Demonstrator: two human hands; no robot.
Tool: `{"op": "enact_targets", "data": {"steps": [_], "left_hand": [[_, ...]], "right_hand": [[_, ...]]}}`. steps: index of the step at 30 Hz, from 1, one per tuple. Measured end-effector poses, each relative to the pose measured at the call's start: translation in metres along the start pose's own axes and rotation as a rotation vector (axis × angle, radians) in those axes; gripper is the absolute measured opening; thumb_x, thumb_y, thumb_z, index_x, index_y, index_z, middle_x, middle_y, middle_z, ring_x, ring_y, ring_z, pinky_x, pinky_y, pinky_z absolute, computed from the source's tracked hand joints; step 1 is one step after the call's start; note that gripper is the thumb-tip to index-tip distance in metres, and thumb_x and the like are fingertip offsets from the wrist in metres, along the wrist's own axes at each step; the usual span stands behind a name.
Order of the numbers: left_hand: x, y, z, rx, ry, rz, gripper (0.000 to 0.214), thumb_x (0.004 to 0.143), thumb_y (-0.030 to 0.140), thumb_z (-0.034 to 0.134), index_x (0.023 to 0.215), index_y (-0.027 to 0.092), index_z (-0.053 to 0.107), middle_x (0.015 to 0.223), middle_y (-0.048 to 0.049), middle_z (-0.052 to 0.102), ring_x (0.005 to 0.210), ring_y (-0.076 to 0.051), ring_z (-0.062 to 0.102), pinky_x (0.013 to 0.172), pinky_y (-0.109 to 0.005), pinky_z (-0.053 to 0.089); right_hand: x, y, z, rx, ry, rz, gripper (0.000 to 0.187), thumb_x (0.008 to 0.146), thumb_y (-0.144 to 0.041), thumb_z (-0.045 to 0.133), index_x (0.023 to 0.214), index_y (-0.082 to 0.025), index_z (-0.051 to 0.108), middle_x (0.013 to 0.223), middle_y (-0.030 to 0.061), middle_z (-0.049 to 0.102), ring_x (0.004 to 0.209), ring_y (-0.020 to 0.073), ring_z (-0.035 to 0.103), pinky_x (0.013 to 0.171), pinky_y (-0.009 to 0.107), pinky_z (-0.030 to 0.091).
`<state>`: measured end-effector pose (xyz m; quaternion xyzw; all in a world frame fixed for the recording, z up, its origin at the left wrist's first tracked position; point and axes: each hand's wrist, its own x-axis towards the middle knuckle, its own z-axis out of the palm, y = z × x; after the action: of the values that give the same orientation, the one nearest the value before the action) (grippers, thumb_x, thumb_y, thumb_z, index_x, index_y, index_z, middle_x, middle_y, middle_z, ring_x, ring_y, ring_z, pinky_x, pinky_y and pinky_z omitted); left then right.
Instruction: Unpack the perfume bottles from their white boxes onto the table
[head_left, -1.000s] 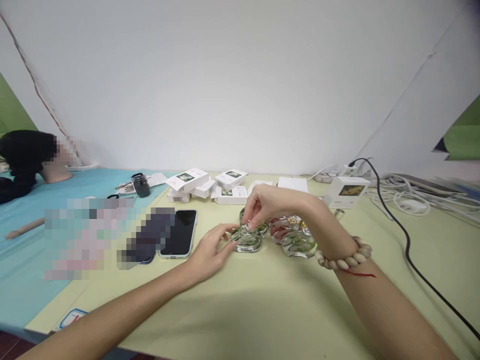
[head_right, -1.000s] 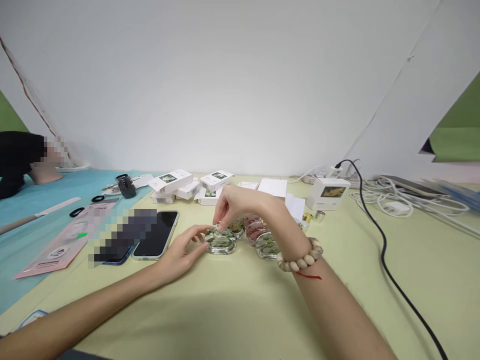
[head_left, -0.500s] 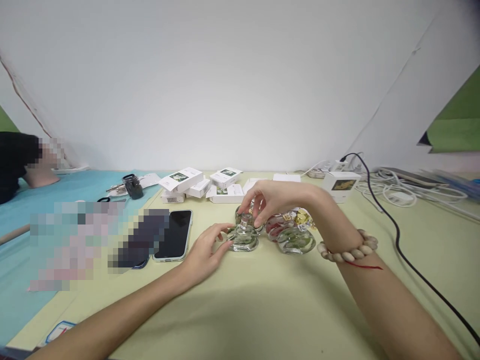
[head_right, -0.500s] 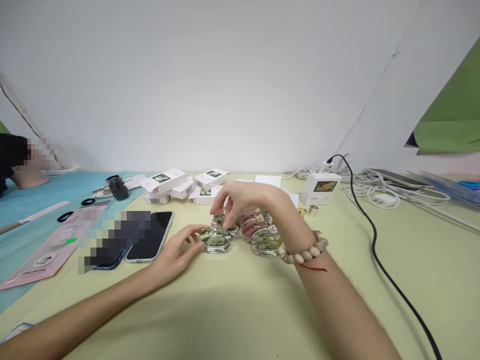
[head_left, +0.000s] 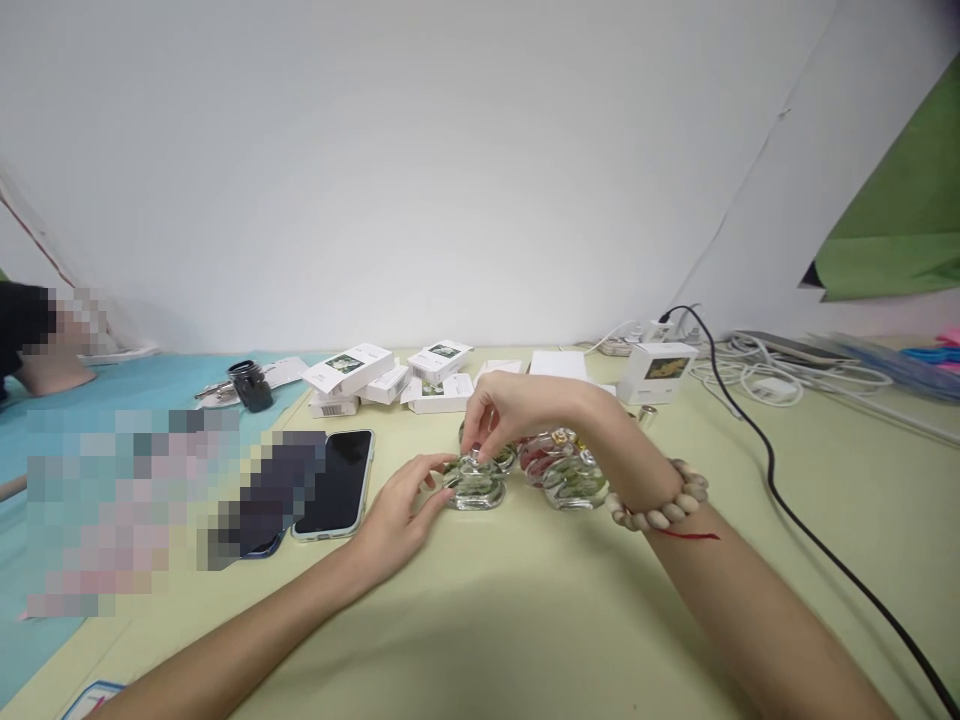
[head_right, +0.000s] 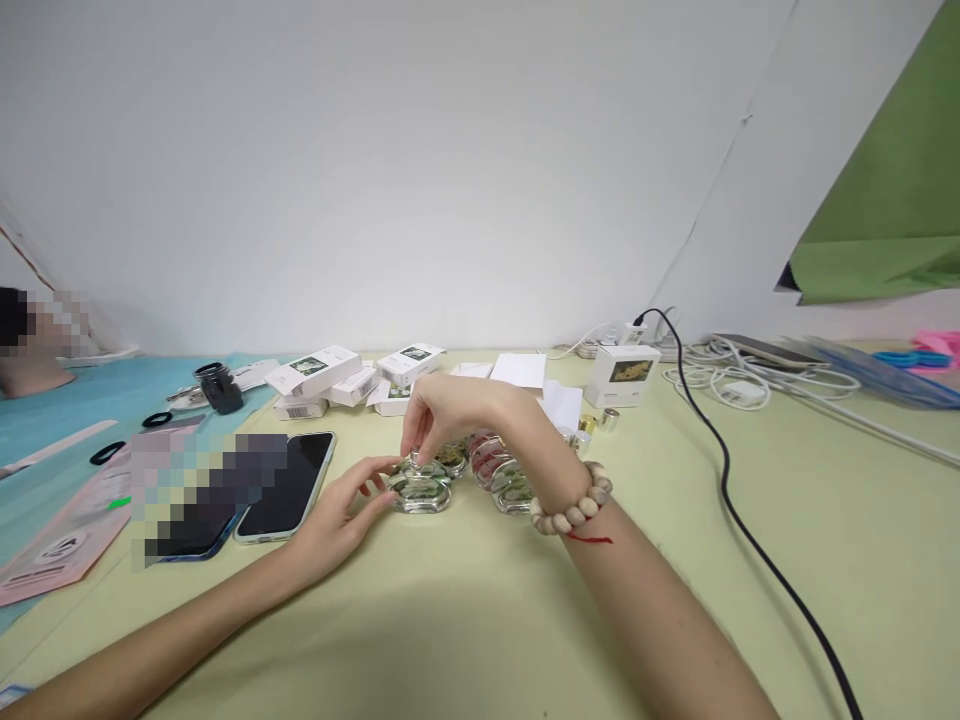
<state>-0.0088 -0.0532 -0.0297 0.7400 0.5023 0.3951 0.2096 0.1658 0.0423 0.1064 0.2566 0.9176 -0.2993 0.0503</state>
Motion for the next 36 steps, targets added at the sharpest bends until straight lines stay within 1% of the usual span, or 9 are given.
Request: {"op": "enact_targets", "data": {"steps": [4, 8, 13, 18, 21, 25, 28, 31, 36], "left_hand": [[0.0, 0.0, -0.001, 0.016, -0.002, 0.009, 0.032, 0.087, 0.032, 0.044, 0.119, 0.025, 0.048, 0.105, -0.004, 0.058, 0.088, -0.016, 0.054, 0.079, -0.03, 0.044], [0.002, -0.001, -0.001, 0.024, -0.016, 0.026, 0.032, 0.088, 0.031, 0.044, 0.119, 0.025, 0.047, 0.106, -0.0043, 0.058, 0.088, -0.016, 0.054, 0.082, -0.031, 0.043], [0.003, -0.002, -0.001, 0.022, -0.029, 0.03, 0.032, 0.088, 0.032, 0.044, 0.119, 0.026, 0.047, 0.106, -0.0039, 0.058, 0.088, -0.015, 0.054, 0.08, -0.03, 0.044], [0.003, -0.003, -0.001, 0.015, -0.026, 0.041, 0.032, 0.088, 0.031, 0.043, 0.119, 0.027, 0.048, 0.106, -0.0027, 0.059, 0.087, -0.015, 0.055, 0.079, -0.029, 0.045], [0.004, -0.004, -0.001, 0.012, -0.032, 0.042, 0.031, 0.088, 0.031, 0.043, 0.118, 0.026, 0.048, 0.106, -0.0033, 0.059, 0.087, -0.015, 0.055, 0.079, -0.029, 0.045], [0.003, -0.003, -0.001, 0.018, -0.035, 0.033, 0.033, 0.088, 0.032, 0.042, 0.12, 0.024, 0.047, 0.107, -0.0057, 0.058, 0.089, -0.016, 0.053, 0.08, -0.032, 0.045], [0.003, -0.001, -0.001, 0.019, -0.04, 0.028, 0.032, 0.088, 0.031, 0.042, 0.119, 0.025, 0.047, 0.106, -0.0053, 0.057, 0.09, -0.016, 0.053, 0.08, -0.031, 0.044], [0.003, 0.0, -0.001, 0.007, -0.036, 0.011, 0.032, 0.088, 0.032, 0.043, 0.119, 0.025, 0.048, 0.106, -0.005, 0.057, 0.09, -0.016, 0.053, 0.076, -0.029, 0.046], [0.002, 0.001, -0.001, 0.017, -0.026, 0.008, 0.032, 0.087, 0.031, 0.044, 0.119, 0.025, 0.048, 0.105, -0.0046, 0.058, 0.089, -0.016, 0.053, 0.075, -0.028, 0.046]], "right_hand": [[0.001, -0.003, 0.002, -0.025, 0.001, 0.026, 0.029, 0.064, -0.031, 0.068, 0.088, -0.017, 0.071, 0.078, 0.003, 0.07, 0.068, 0.0129, 0.059, 0.055, 0.02, 0.04], [0.005, -0.002, 0.005, -0.078, -0.003, 0.05, 0.034, 0.06, -0.034, 0.071, 0.089, -0.017, 0.071, 0.074, 0.0025, 0.068, 0.064, 0.0119, 0.056, 0.051, 0.019, 0.037], [0.005, -0.005, 0.007, -0.105, -0.01, 0.052, 0.032, 0.061, -0.034, 0.071, 0.089, -0.018, 0.071, 0.071, 0.0003, 0.065, 0.06, 0.0095, 0.052, 0.05, 0.019, 0.036], [0.001, -0.012, 0.011, -0.107, 0.001, 0.118, 0.033, 0.062, -0.035, 0.071, 0.089, -0.018, 0.071, 0.065, -0.0019, 0.061, 0.051, 0.0061, 0.045, 0.048, 0.019, 0.036], [0.001, -0.012, 0.011, -0.102, -0.008, 0.127, 0.037, 0.06, -0.037, 0.071, 0.093, -0.019, 0.07, 0.069, -0.0013, 0.062, 0.052, 0.0066, 0.047, 0.047, 0.019, 0.036], [-0.002, -0.006, 0.004, -0.112, -0.013, 0.124, 0.052, 0.051, -0.038, 0.076, 0.1, -0.021, 0.067, 0.085, 0.0012, 0.066, 0.065, 0.0112, 0.055, 0.051, 0.02, 0.039], [-0.007, 0.0, -0.001, -0.093, 0.03, 0.07, 0.045, 0.055, -0.035, 0.074, 0.097, -0.019, 0.068, 0.089, 0.0029, 0.067, 0.073, 0.0135, 0.058, 0.053, 0.02, 0.039], [-0.012, 0.0, -0.004, -0.052, 0.05, 0.058, 0.034, 0.061, -0.032, 0.069, 0.092, -0.019, 0.07, 0.084, 0.0028, 0.069, 0.071, 0.013, 0.059, 0.054, 0.019, 0.04], [-0.011, -0.004, -0.002, -0.052, 0.104, 0.014, 0.031, 0.064, -0.038, 0.067, 0.085, -0.016, 0.072, 0.078, 0.0035, 0.07, 0.066, 0.0121, 0.058, 0.053, 0.02, 0.039]]}}
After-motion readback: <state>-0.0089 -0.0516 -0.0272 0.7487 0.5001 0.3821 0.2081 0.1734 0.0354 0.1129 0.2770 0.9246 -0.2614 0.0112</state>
